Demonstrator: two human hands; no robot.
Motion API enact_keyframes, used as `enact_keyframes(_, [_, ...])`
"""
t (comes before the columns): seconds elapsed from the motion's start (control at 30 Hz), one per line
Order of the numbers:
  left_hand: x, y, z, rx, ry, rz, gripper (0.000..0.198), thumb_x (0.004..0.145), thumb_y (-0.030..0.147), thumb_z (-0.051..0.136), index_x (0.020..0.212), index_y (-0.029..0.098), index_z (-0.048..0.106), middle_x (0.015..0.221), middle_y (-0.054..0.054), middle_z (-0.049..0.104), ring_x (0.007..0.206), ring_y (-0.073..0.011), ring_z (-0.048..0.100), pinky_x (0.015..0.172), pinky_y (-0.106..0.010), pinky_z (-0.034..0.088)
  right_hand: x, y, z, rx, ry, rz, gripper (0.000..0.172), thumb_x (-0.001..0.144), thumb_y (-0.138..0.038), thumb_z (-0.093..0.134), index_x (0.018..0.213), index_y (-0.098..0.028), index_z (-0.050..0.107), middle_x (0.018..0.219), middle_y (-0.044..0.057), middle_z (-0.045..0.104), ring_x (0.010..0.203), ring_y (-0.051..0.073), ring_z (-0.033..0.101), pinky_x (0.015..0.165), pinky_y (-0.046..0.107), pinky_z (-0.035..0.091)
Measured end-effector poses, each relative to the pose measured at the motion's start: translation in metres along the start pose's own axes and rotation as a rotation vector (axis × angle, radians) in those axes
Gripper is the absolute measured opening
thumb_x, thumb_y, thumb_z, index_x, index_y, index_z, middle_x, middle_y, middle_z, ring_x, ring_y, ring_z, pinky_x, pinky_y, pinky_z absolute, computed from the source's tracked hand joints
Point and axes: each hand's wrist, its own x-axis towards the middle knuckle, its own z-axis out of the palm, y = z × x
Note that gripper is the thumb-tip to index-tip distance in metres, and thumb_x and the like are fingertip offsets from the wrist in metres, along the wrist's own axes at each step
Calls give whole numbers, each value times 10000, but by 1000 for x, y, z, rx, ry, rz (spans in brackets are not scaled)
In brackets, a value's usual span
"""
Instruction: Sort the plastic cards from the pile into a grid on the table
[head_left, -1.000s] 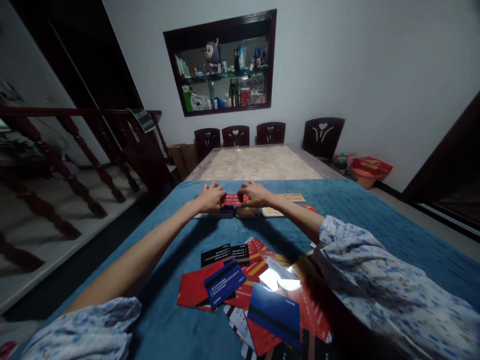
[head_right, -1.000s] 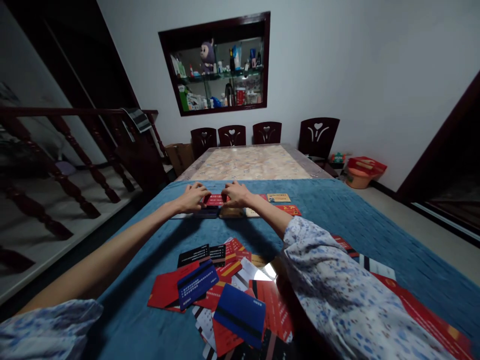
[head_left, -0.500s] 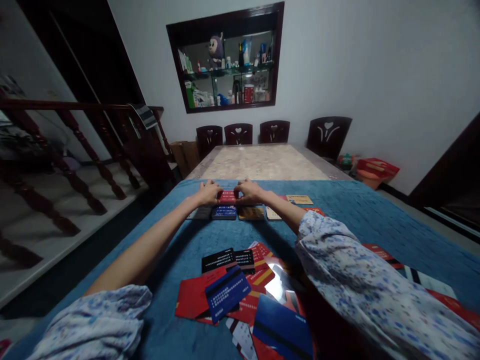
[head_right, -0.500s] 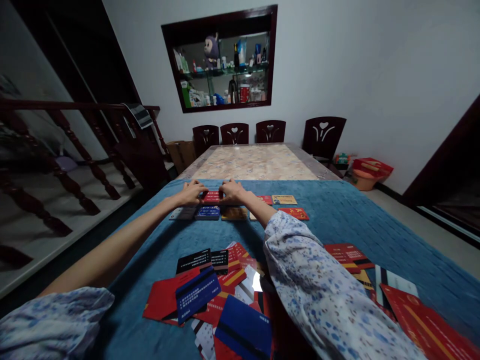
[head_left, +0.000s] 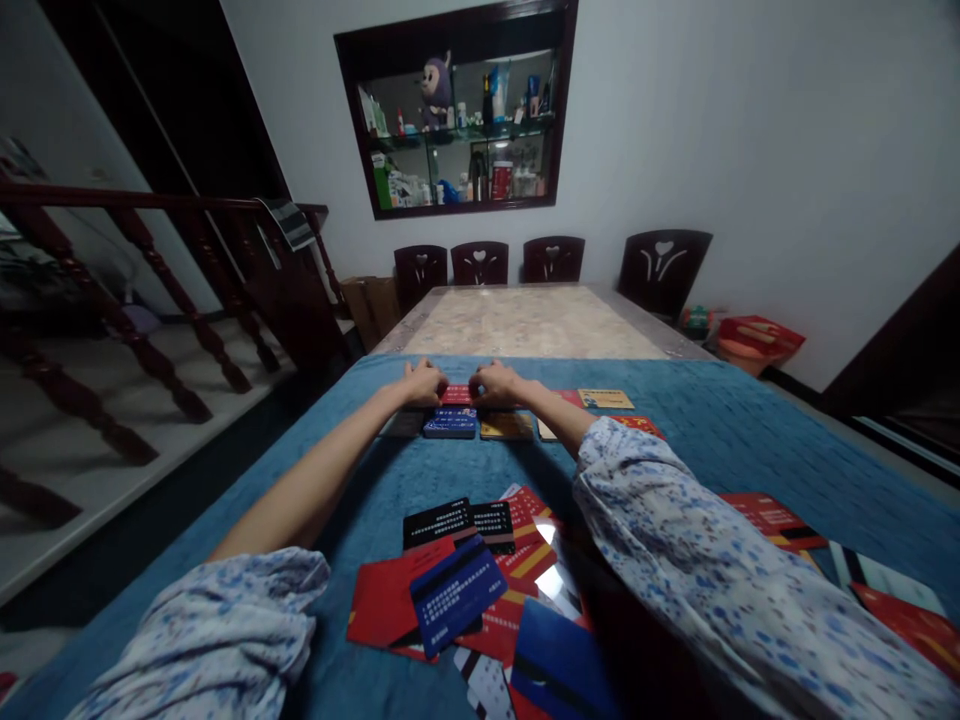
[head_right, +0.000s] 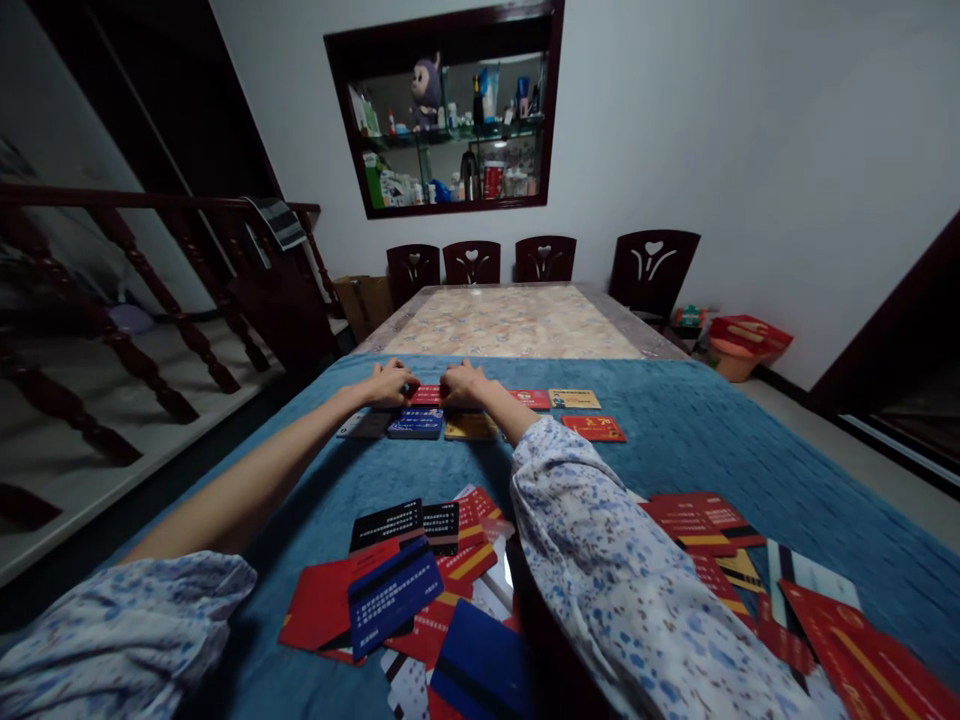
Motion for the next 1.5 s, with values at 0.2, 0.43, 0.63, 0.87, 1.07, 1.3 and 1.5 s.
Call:
enact_keyframes(0.2, [6, -5, 7, -9, -51, 1, 274, 693, 233, 610, 948, 248, 707, 1052, -83, 687, 1229, -359, 386, 974, -546, 358, 2, -2, 4, -9, -26, 2, 354, 851, -445, 606, 1126, -257, 727, 1286, 115, 637, 1212, 353, 493, 860, 394, 464])
enact_keyframes(0.43, [7, -5, 8, -2, -62, 22, 221, 702, 208, 591, 899, 206, 690, 1061, -109, 684, 1225, -365, 396, 983, -586, 361, 9, 1, 10, -6, -37, 28, 377, 829, -448, 639, 1151, -272, 726, 1266, 117, 661, 1219, 364, 497, 869, 409, 470])
enact_keyframes(0.63, [7, -4, 6, -16, -85, 29, 157, 679, 196, 588, 811, 213, 671, 1023, -88, 679, 1217, -343, 407, 1018, -566, 359, 13, 1, 13, -4, -45, 33, 382, 827, -452, 635, 1155, -281, 729, 1242, 94, 684, 1216, 358, 509, 879, 401, 471])
enact_keyframes(0.87, [10, -2, 6, -9, -80, 29, 138, 659, 172, 584, 761, 210, 670, 995, -87, 676, 1204, -347, 413, 1008, -565, 363, 12, -1, 11, 1, -44, 35, 361, 822, -438, 635, 1116, -264, 753, 1210, 89, 704, 1187, 345, 530, 863, 382, 476])
enact_keyframes(1.07, [12, -1, 5, -15, -97, 10, 141, 659, 155, 592, 767, 200, 671, 1039, -99, 664, 1208, -354, 415, 1000, -592, 361, 9, -1, 11, -13, -36, 37, 357, 837, -424, 624, 1134, -271, 750, 1245, 97, 689, 1236, 366, 487, 901, 426, 457])
enact_keyframes(1.3, [13, 1, 2, -6, -139, 1, 153, 654, 151, 606, 779, 212, 666, 1037, -84, 663, 1219, -347, 407, 1010, -603, 361, 8, -5, 9, -20, -44, 41, 373, 837, -424, 609, 1146, -263, 744, 1293, 100, 664, 1232, 362, 487, 912, 437, 457])
enact_keyframes(1.5, [12, 1, 2, -25, -93, 3, 165, 654, 121, 604, 762, 209, 692, 969, -91, 685, 1265, -363, 406, 1050, -598, 312, 6, -5, 10, -34, -37, 41, 380, 851, -437, 595, 1156, -262, 738, 1308, 104, 650, 1234, 366, 487, 909, 433, 461])
